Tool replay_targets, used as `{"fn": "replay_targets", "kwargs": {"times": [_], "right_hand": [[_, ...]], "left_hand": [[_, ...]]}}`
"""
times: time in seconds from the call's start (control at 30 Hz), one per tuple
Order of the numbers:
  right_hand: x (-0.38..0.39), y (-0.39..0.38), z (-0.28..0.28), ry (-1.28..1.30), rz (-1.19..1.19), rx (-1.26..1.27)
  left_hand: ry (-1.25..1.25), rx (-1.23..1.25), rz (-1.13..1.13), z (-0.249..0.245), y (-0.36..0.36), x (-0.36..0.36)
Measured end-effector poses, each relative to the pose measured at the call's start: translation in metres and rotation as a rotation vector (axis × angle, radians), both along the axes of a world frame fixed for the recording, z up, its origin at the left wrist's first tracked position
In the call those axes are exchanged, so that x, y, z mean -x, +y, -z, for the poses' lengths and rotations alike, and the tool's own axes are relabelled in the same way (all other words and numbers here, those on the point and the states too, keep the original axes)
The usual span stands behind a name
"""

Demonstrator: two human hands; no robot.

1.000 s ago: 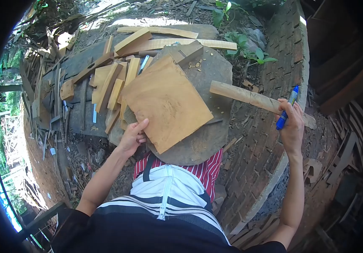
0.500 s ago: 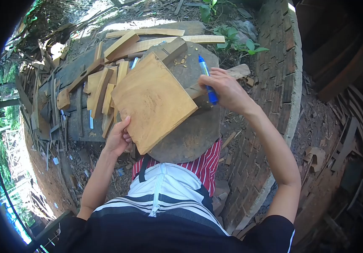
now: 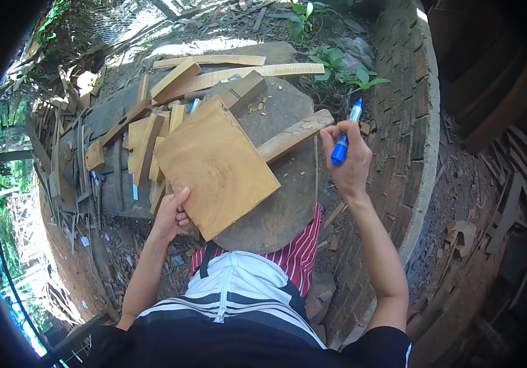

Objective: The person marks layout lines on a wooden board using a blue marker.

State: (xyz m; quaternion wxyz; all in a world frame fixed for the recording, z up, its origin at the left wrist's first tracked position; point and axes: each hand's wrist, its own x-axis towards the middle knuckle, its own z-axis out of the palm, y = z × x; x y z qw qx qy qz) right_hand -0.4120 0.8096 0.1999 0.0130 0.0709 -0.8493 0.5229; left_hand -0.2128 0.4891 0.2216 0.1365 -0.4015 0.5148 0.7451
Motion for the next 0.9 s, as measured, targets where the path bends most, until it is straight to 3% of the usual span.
{"fn": "replay_targets", "kwargs": {"times": [0.1,0.17,0.3,0.37,0.53,0.6,0.67,0.73,0.77,0.8,0.87,0.9], "right_hand": [[-0.039,-0.005,0.014,-0.037,0.018,0.007],[-0.055,-0.014,0.021,0.192,-0.138,-0.058],[-0.057,-0.031,0.033,0.424,-0.29,-0.056],[-0.054,-0.028,0.035,0.466,-0.381,-0.129],[-0.049,-0.019,0.033,0.453,-0.593,-0.295],[-0.044,-0.022,0.032,0.468,-0.61,-0.295],[-0.042,-0.023,0.032,0.484,-0.628,-0.296],[-0.043,-0.023,0.033,0.452,-0.621,-0.268],[-0.041,-0.024,0.03,0.452,-0.637,-0.266],[-0.039,-0.025,0.024,0.417,-0.643,-0.292],[-0.037,-0.03,0.014,0.393,-0.687,-0.301],[-0.036,-0.03,0.011,0.393,-0.681,-0.305]], "left_hand": [[-0.06,0.049,0.045,0.0,-0.002,0.002],[-0.147,0.259,0.201,0.008,-0.006,-0.001],[-0.116,0.353,0.171,0.02,0.002,-0.01],[0.023,0.245,-0.078,0.029,0.007,-0.021],[0.17,-0.009,-0.318,0.033,0.018,-0.047],[0.095,0.121,-0.163,0.033,0.026,-0.053],[0.098,0.179,-0.176,0.035,0.03,-0.057],[0.146,0.635,0.192,0.039,0.032,-0.063],[0.181,0.726,0.177,0.041,0.035,-0.066],[0.171,0.725,0.158,0.034,0.04,-0.062],[0.271,0.836,0.451,0.02,0.046,-0.057],[0.345,0.851,0.471,0.023,0.049,-0.061]]}}
